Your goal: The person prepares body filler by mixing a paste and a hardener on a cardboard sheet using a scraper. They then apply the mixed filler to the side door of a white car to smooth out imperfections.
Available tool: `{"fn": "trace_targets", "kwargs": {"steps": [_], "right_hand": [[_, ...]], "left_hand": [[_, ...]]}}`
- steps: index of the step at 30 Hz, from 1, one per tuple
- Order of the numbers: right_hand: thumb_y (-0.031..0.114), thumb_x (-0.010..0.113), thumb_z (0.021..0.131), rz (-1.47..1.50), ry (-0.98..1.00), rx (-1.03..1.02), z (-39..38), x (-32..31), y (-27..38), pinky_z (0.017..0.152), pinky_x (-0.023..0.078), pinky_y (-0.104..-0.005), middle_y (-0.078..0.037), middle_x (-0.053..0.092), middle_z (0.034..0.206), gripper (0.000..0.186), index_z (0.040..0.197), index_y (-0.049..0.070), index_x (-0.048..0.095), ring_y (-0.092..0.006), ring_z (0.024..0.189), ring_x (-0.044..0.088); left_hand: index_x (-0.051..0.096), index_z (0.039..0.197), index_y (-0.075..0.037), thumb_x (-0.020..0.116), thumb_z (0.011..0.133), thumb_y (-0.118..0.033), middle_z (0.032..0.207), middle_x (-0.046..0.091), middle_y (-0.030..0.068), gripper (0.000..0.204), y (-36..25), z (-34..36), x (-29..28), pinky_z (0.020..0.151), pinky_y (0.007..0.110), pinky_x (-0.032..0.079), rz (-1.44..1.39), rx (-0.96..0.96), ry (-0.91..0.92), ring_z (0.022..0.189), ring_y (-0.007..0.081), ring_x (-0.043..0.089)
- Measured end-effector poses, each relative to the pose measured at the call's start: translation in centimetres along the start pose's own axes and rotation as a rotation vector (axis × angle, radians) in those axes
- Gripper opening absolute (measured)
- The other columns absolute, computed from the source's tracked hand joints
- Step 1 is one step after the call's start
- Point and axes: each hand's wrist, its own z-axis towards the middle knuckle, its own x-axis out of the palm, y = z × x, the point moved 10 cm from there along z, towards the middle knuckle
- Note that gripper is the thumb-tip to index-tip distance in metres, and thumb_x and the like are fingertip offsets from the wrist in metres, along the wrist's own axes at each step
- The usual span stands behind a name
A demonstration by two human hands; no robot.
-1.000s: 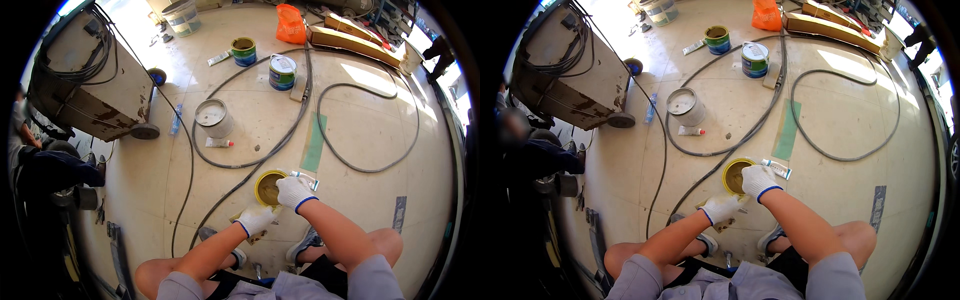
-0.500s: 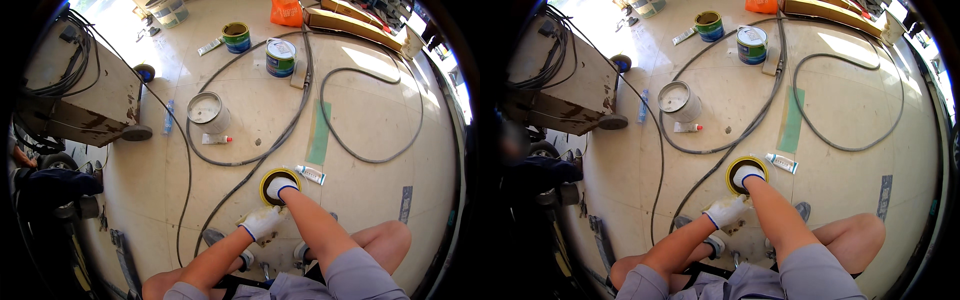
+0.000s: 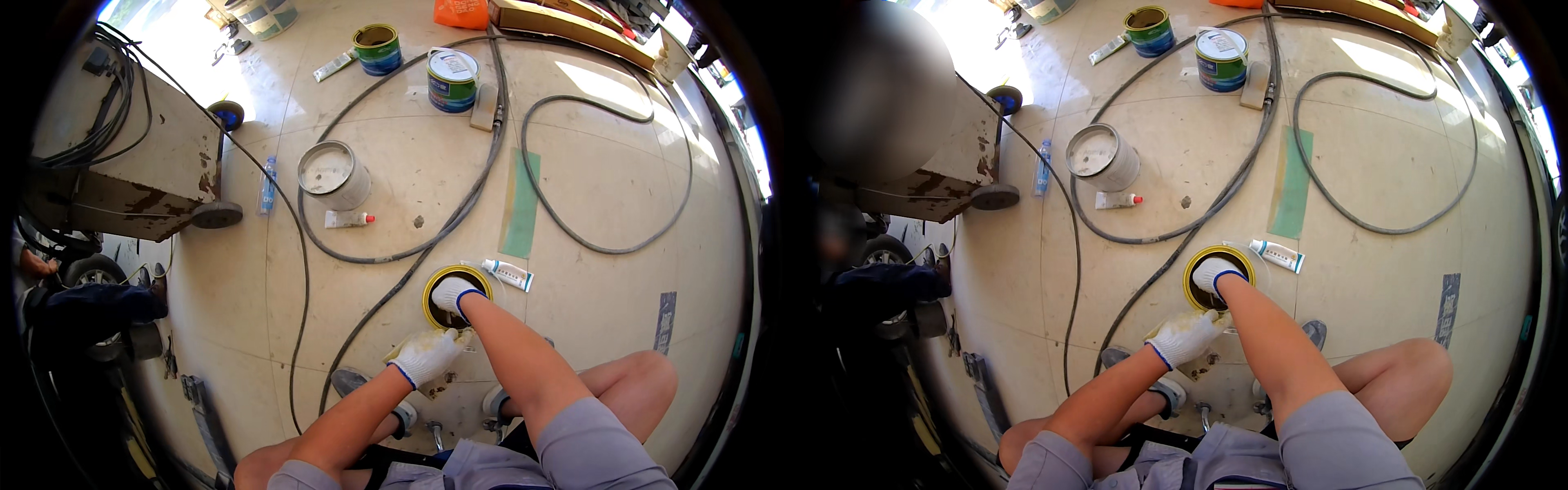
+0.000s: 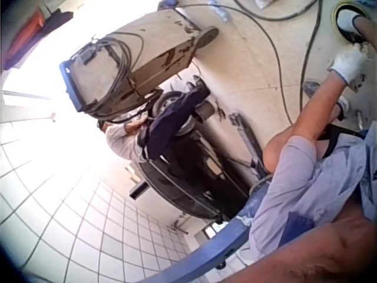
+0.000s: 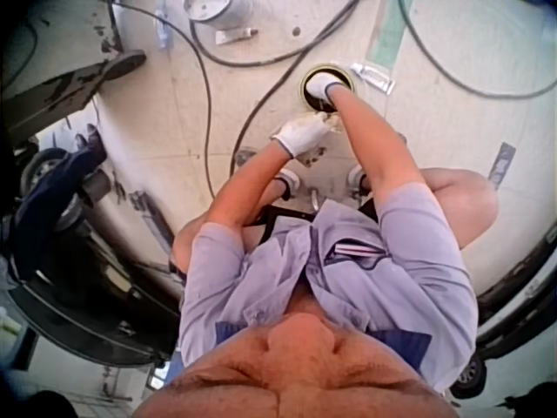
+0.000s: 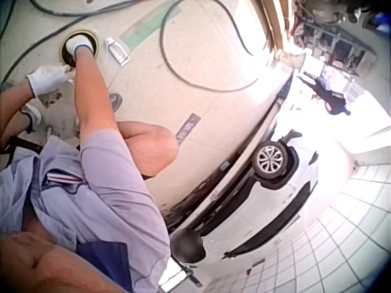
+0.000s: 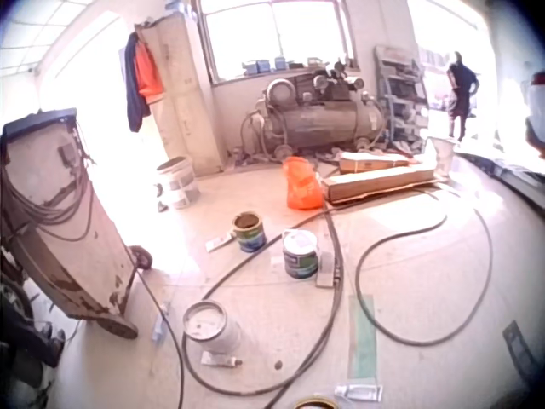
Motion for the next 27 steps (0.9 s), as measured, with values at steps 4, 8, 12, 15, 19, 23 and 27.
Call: {"fn": "trace_targets", "kwargs": {"steps": [4,8,12,15,19,23,27], "right_hand": [[0.013,0.067,0.089,-0.131,-0.042,-0.032,-0.7,-0.5,0.1,0.083,0.06,-0.0464,-0.023,0.077,0.108,0.022,0.102,0.003,0.083,-0.0392,0.097,0.076],[0.012,0.067,0.092,0.015,-0.096,0.116,-1.3,-0.7,-1.1,0.081,0.061,-0.0448,-0.025,0.077,0.106,0.023,0.105,0.001,0.081,-0.0387,0.094,0.077],[0.011,0.067,0.091,0.164,-0.24,0.218,-3.5,-0.5,-2.7,0.078,0.061,-0.0443,-0.025,0.077,0.1,0.022,0.102,0.0,0.081,-0.0373,0.09,0.078],[0.008,0.066,0.09,0.371,-0.372,0.329,-2.8,2.0,-5.8,0.077,0.061,-0.0441,-0.021,0.079,0.096,0.02,0.099,0.004,0.083,-0.0339,0.091,0.078],[0.011,0.065,0.09,-0.31,-0.215,0.08,-7.0,-3.5,0.1,0.082,0.061,-0.0454,-0.021,0.079,0.101,0.021,0.1,0.005,0.083,-0.0344,0.097,0.078],[0.021,0.059,0.092,0.122,-0.211,0.27,-8.2,-6.1,-0.9,0.09,0.059,-0.0455,-0.022,0.078,0.109,0.03,0.102,0.007,0.084,-0.0373,0.103,0.076],[0.021,0.059,0.091,-0.013,-0.235,0.249,-3.4,-2.5,-2.9,0.09,0.059,-0.0466,-0.022,0.078,0.112,0.03,0.104,0.007,0.083,-0.0377,0.104,0.076]], "left_hand": [[0.053,0.145,-0.014,0.057,0.096,-0.008,0.114,0.068,0.016,0.049,-0.1,0.2,-0.1,0.076,0.048,0.061,0.011,-0.02,0.046,0.096,0.0361,0.074],[0.057,0.141,-0.014,0.058,0.095,-0.007,0.116,0.067,0.0153,0.046,0.2,0.0,0.4,0.078,0.048,0.061,0.02,-0.027,0.057,0.098,0.0362,0.074],[0.063,0.134,-0.014,0.061,0.094,-0.009,0.118,0.067,0.0143,0.041,0.4,0.3,1.5,0.08,0.047,0.061,0.034,-0.018,0.021,0.098,0.0364,0.074],[0.063,0.131,-0.012,0.06,0.095,-0.011,0.117,0.069,0.0148,0.036,-0.6,0.2,0.7,0.079,0.047,0.062,0.041,0.004,-0.031,0.097,0.036,0.075],[0.062,0.129,-0.008,0.056,0.099,-0.012,0.112,0.072,0.017,0.031,-0.4,0.0,1.7,0.076,0.047,0.062,0.078,-0.024,-0.038,0.094,0.0351,0.076],[0.059,0.136,-0.007,0.056,0.099,-0.012,0.113,0.073,0.0177,0.037,-0.6,0.3,1.5,0.076,0.047,0.061,0.012,-0.039,-0.087,0.094,0.0345,0.076],[0.058,0.139,-0.008,0.057,0.098,-0.012,0.117,0.073,0.0163,0.041,-1.0,1.2,2.7,0.081,0.047,0.061,0.015,-0.012,-0.07,0.098,0.0354,0.075]]}}
